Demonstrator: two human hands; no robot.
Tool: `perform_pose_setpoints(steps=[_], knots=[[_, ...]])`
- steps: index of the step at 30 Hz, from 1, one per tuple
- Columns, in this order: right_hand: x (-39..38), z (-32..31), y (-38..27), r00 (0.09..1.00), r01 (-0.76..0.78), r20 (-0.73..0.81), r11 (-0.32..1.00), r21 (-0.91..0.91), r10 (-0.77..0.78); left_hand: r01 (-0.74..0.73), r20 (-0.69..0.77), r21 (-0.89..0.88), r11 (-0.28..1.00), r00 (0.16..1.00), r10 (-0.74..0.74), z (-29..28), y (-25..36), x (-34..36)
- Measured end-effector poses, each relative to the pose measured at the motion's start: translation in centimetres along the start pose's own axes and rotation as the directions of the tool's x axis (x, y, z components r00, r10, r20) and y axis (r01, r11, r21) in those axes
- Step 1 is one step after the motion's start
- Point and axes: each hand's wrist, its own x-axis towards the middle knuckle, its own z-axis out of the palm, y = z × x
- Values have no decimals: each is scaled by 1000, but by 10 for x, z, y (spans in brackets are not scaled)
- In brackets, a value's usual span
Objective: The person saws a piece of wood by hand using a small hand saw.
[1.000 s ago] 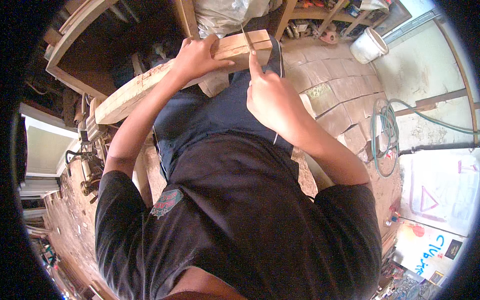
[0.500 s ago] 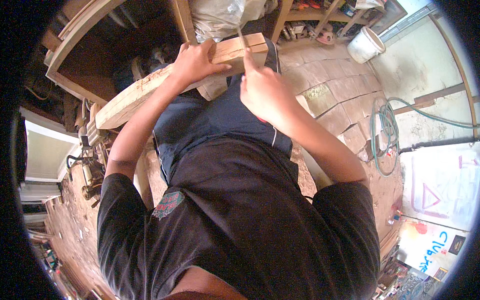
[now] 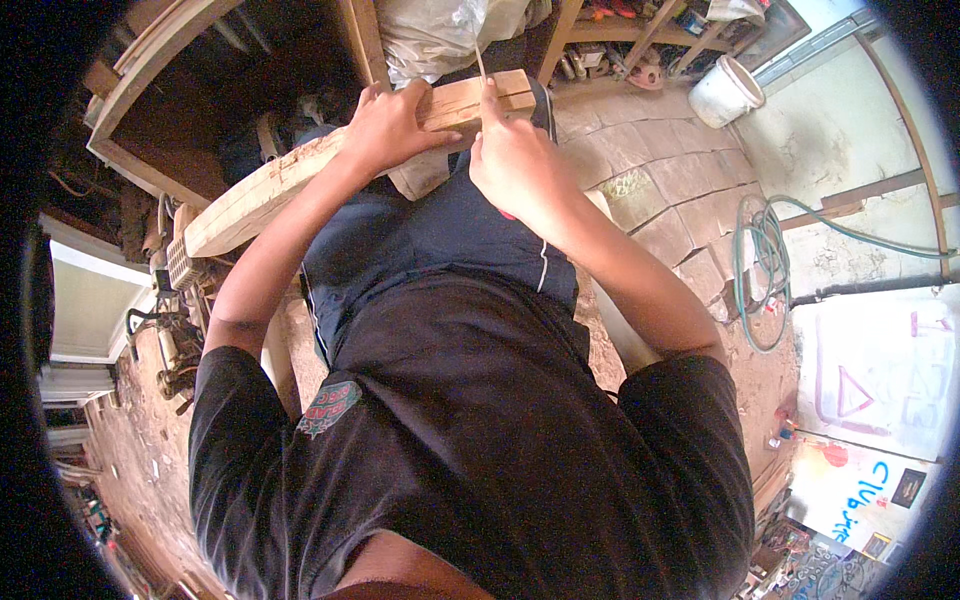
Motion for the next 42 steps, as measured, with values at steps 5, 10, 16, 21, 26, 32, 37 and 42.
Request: perform_pose_setpoints(steps=[5,10,16,21,26,32,37,42], knots=[[-16,-7,1,999,42,33,998,-37,-41,2,-23,-9,1000,1000,-2,2,-4,-1],[-2,4,-1,999,4,34,999,-41,-3,3,-39,-27,1000,999,-4,3,-4,1],[-24,-18,-10,993,17,114,997,-69,-9,-28,-77,-4,1000,997,27,9,-11,2],[-1,1,4,999,43,14,998,-40,-43,-2,-20,-65,998,1000,0,3,-7,5],[-8,-11,-1,999,14,37,999,-44,-13,-6,-28,5,1000,1000,6,4,-5,2],[-17,-20,-3,998,35,60,997,-66,-32,-9,-2,-33,999,1000,9,5,-6,5],[0,-11,4,1000,15,11,1000,6,-15,-29,-30,-38,999,999,28,6,-8,4],[-25,-28,-4,997,18,70,1000,3,-18,-1,-43,7,1000,999,1,5,-13,6]])
